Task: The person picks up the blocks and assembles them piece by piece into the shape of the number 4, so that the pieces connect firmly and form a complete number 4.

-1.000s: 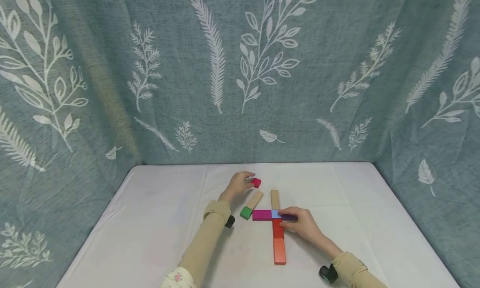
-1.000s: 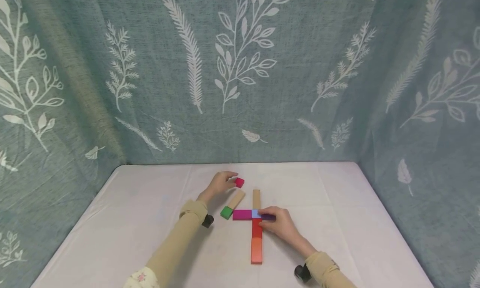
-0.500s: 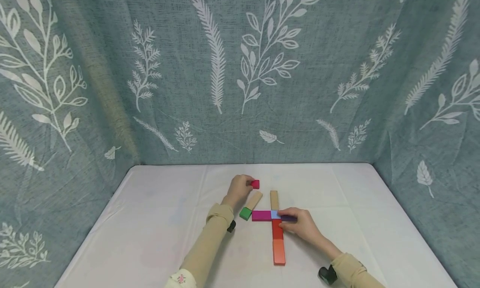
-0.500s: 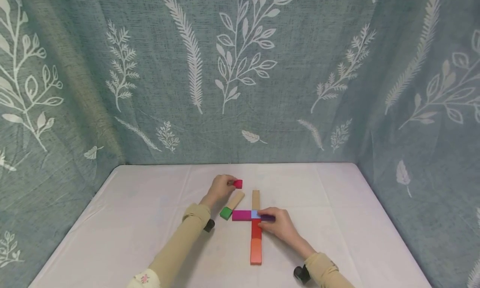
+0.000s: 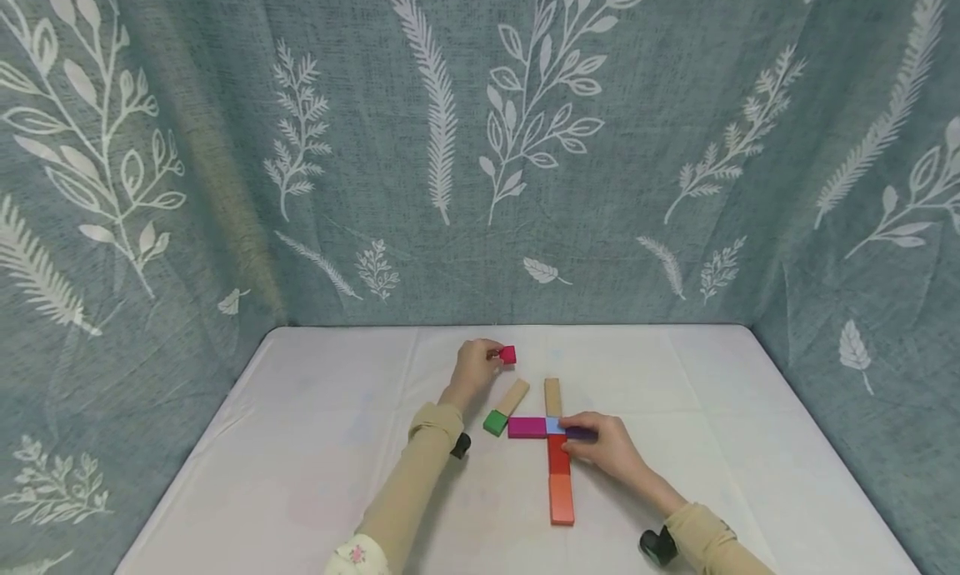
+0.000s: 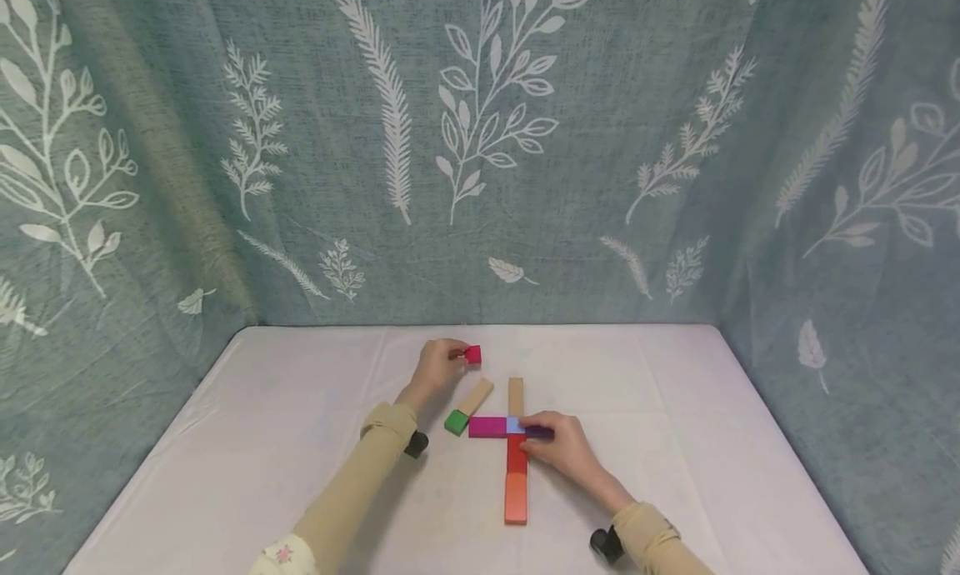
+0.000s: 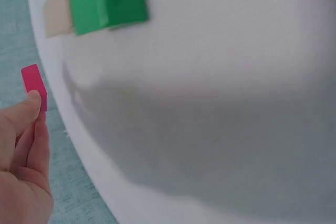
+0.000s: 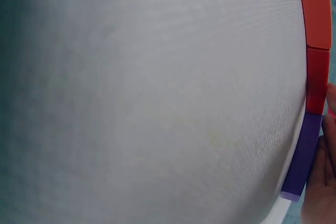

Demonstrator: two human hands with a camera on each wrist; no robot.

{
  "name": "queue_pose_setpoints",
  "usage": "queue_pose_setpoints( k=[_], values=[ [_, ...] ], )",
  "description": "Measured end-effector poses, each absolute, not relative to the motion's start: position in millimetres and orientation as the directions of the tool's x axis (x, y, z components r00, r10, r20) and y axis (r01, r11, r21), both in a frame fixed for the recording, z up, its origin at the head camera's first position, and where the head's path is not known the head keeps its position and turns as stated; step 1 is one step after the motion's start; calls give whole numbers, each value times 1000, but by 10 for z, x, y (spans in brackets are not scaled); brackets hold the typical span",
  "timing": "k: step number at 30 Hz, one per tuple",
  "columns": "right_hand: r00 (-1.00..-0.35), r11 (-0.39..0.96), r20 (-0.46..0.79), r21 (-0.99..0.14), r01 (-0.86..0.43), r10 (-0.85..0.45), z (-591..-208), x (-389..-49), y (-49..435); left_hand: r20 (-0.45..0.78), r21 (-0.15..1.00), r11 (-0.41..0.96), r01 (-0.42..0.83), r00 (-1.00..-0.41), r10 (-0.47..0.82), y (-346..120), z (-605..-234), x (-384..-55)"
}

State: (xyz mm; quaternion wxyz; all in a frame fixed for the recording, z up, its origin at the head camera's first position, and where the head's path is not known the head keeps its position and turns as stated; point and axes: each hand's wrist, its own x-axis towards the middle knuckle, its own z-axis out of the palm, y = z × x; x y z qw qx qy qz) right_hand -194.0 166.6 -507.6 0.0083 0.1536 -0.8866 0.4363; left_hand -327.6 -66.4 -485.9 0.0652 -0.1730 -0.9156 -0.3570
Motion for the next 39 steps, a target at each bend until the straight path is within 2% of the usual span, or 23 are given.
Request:
queue_pose_setpoints(
  k=[4,14,21,28,39],
  values=[
    [-956,577,131,-773,-264,-262,-5076,-1941,1663,274,638,669,382,-924,267,-700,-4745,-3322],
    [-958,577,127,-775,-257,-257,-5086,-1945,1671,201,671,666,324,-945,258,-747,-4395,-3417],
    [-955,578,131,-771,-267,-266,-5071,-1939,1666,250,651,660,374,-927,279,-736,-4217,-3476],
    [-945,574,181,-757,-311,-273,-5079,-1951,1674,267,638,641,426,-904,335,-691,-4204,-3468],
    [-941,556,179,-768,-316,-288,-5079,-1946,1681,168,681,584,442,-870,463,-556,-4282,-3428]
  ],
)
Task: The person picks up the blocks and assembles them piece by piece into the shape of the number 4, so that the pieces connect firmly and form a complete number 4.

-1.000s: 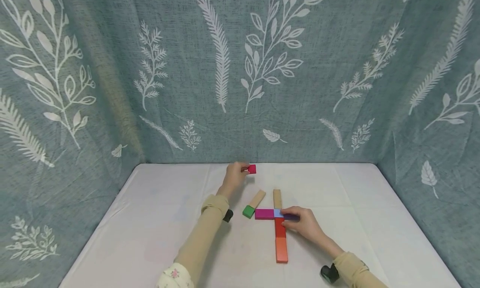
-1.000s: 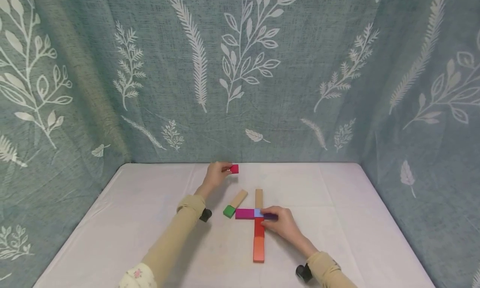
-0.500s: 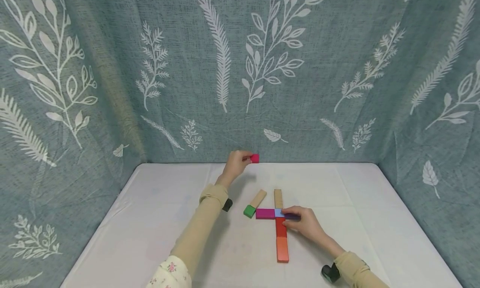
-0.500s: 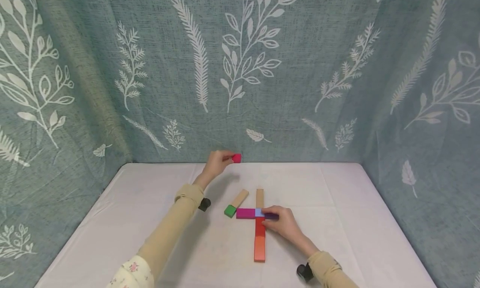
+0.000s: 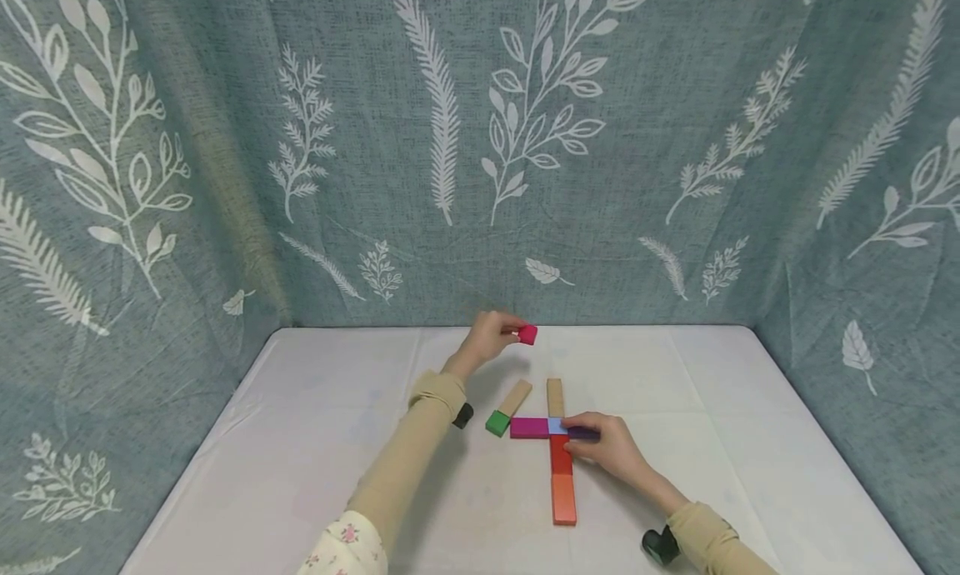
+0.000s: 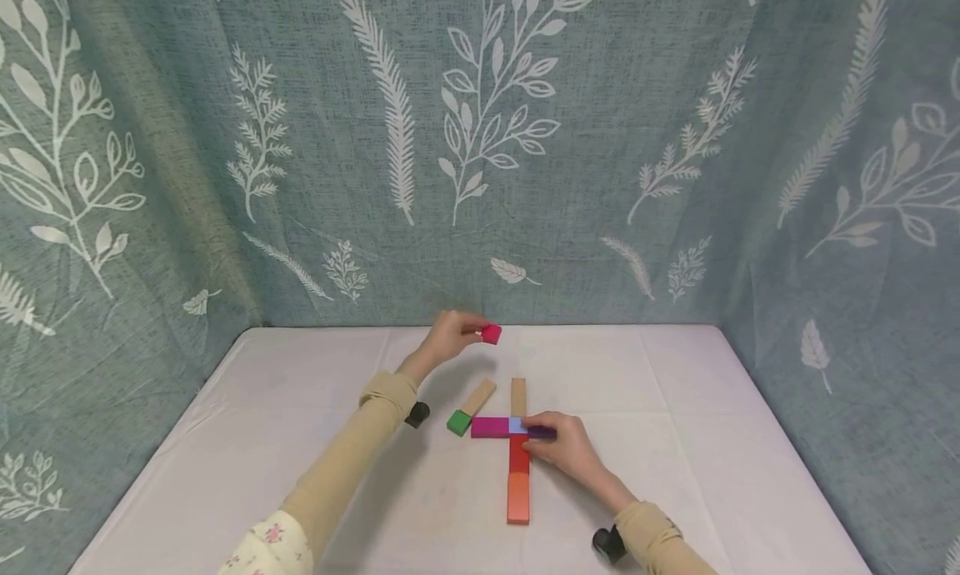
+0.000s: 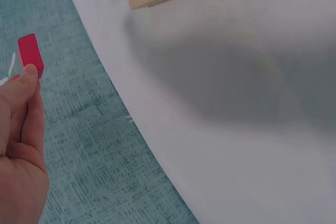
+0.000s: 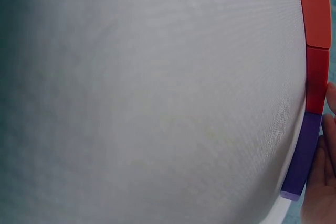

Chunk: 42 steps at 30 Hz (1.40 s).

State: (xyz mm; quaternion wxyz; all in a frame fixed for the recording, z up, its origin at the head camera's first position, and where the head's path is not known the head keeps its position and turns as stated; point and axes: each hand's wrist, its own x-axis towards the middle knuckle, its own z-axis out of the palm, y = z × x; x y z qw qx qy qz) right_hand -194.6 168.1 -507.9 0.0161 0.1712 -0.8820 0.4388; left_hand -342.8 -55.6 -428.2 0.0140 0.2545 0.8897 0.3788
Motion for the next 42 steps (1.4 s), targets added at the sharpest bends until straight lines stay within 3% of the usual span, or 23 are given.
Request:
queue_pose_setpoints(
  k=[21,42],
  values=[
    [-941,559,184,-765,-320,-285,-5098,-1981,1695,103,608,624,491,-828,550,-402,-4477,-3364],
    [-945,560,163,-772,-301,-284,-5080,-1974,1703,21,568,696,440,-853,522,-372,-4698,-3256]
  ],
)
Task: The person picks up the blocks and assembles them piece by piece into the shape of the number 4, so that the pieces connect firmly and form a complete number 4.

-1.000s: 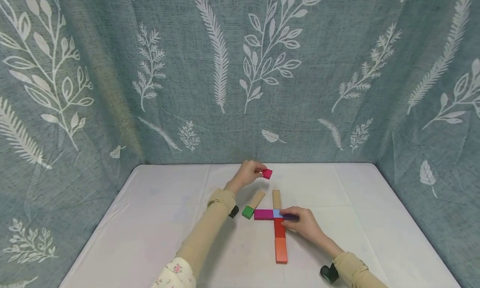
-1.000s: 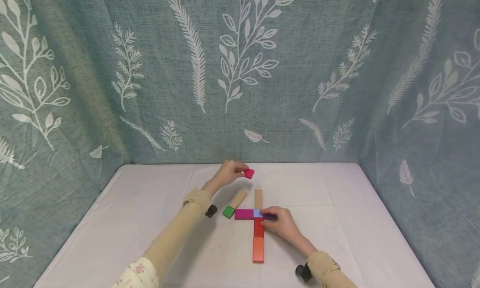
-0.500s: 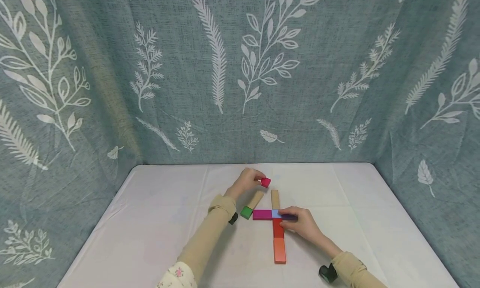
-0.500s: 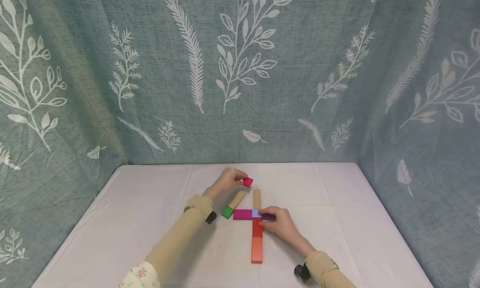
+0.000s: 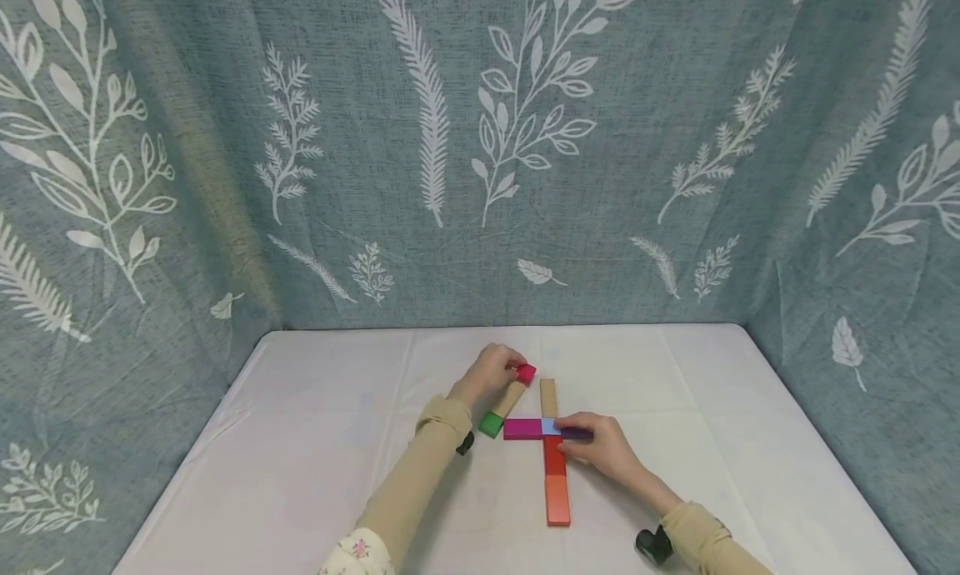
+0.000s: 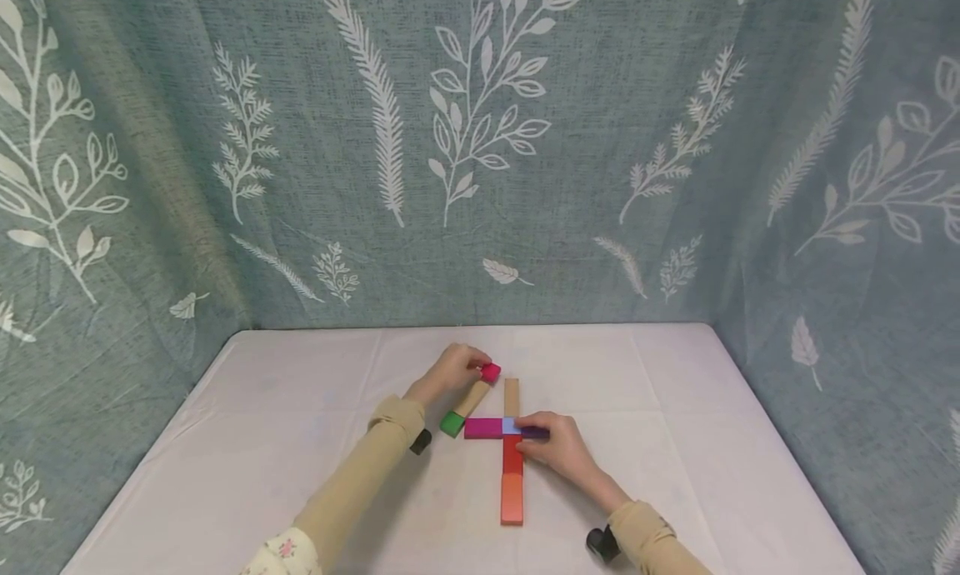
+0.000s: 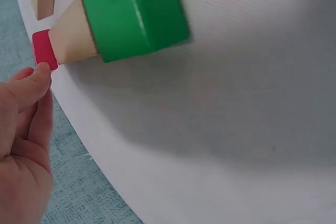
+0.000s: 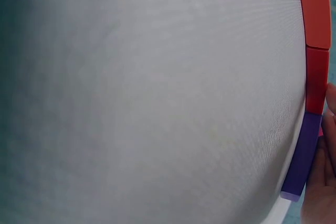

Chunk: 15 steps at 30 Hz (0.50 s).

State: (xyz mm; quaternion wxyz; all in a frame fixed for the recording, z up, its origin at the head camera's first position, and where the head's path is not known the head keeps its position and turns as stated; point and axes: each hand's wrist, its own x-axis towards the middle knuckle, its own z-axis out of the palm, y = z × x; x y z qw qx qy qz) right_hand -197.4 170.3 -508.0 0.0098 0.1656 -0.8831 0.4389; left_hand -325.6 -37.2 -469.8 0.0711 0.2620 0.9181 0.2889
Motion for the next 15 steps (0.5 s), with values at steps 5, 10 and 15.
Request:
queue_pose_setpoints(
  k=[5,10,15],
  values=[
    [-946,554,162,-777,-299,-282,-5071,-1965,1697,24,557,698,450,-849,528,-391,-4744,-3259],
    [-947,552,160,-780,-294,-279,-5069,-1961,1693,4,557,704,441,-849,529,-393,-4747,-3249],
    [-946,559,166,-773,-300,-279,-5078,-1962,1694,-5,548,709,443,-847,532,-395,-4745,-3245]
  ],
)
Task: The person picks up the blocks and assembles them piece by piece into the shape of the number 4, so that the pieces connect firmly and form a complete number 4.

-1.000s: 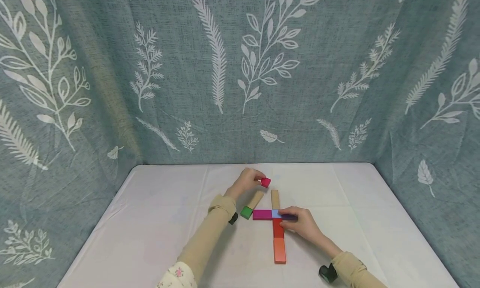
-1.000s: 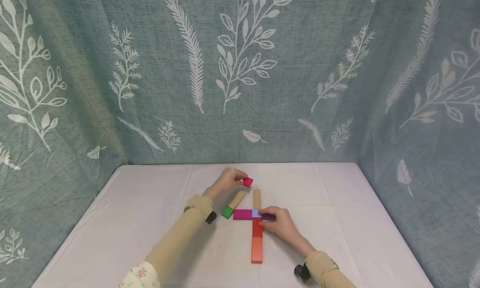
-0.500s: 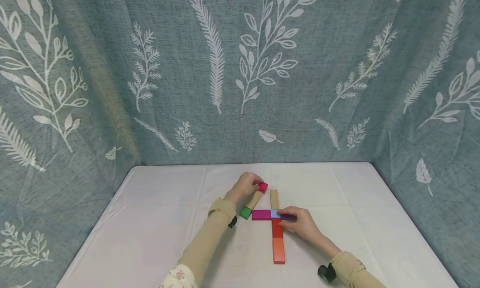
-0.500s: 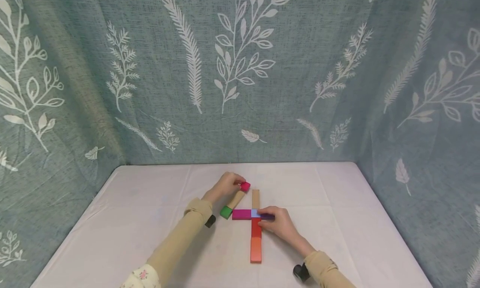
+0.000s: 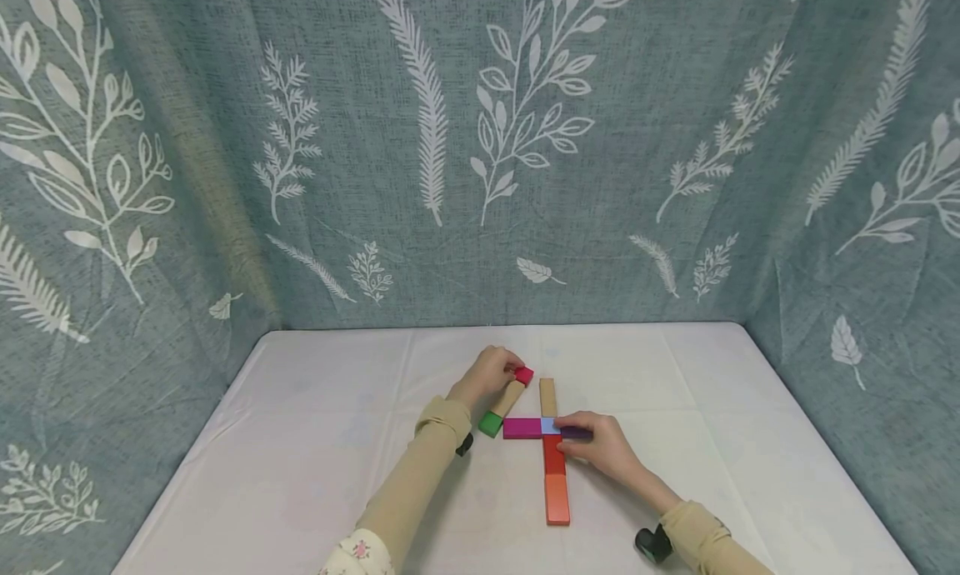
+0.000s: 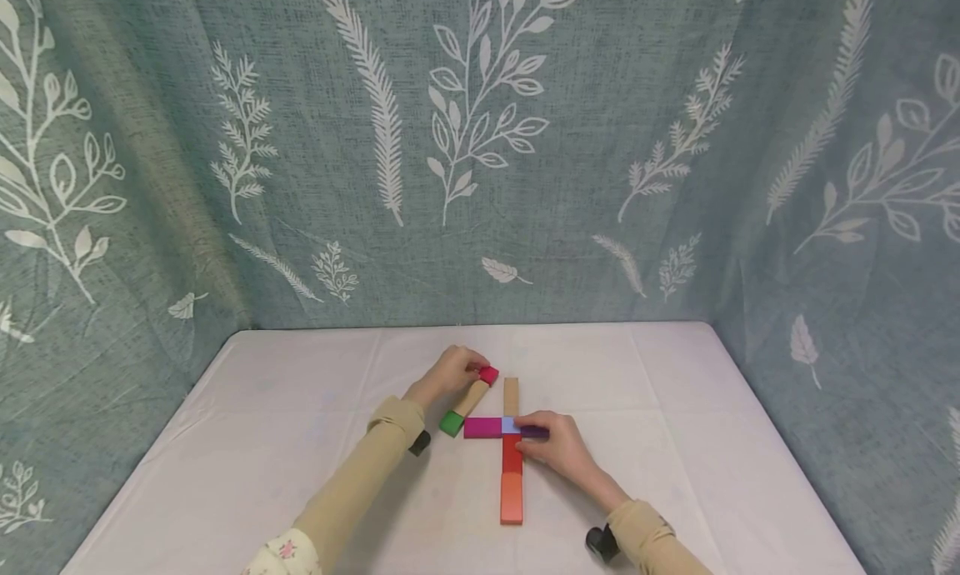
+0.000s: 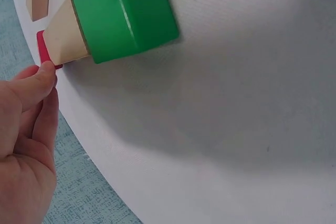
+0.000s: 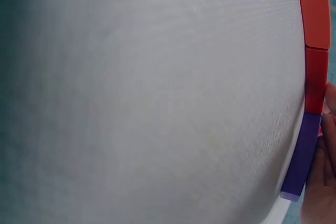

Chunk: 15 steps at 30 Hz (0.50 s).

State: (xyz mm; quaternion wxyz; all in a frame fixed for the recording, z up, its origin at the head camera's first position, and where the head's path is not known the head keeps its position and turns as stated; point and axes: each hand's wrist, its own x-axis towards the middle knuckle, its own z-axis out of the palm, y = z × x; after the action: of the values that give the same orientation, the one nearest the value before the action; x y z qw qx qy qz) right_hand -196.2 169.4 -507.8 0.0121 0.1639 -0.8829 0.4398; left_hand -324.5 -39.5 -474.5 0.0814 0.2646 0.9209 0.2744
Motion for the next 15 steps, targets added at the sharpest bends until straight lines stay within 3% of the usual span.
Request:
queue_pose_setpoints(
  k=[15],
  values=[
    [-950,564,160,-774,-290,-269,-5069,-1953,1679,4,548,700,458,-839,545,-418,-4758,-3247]
  ],
)
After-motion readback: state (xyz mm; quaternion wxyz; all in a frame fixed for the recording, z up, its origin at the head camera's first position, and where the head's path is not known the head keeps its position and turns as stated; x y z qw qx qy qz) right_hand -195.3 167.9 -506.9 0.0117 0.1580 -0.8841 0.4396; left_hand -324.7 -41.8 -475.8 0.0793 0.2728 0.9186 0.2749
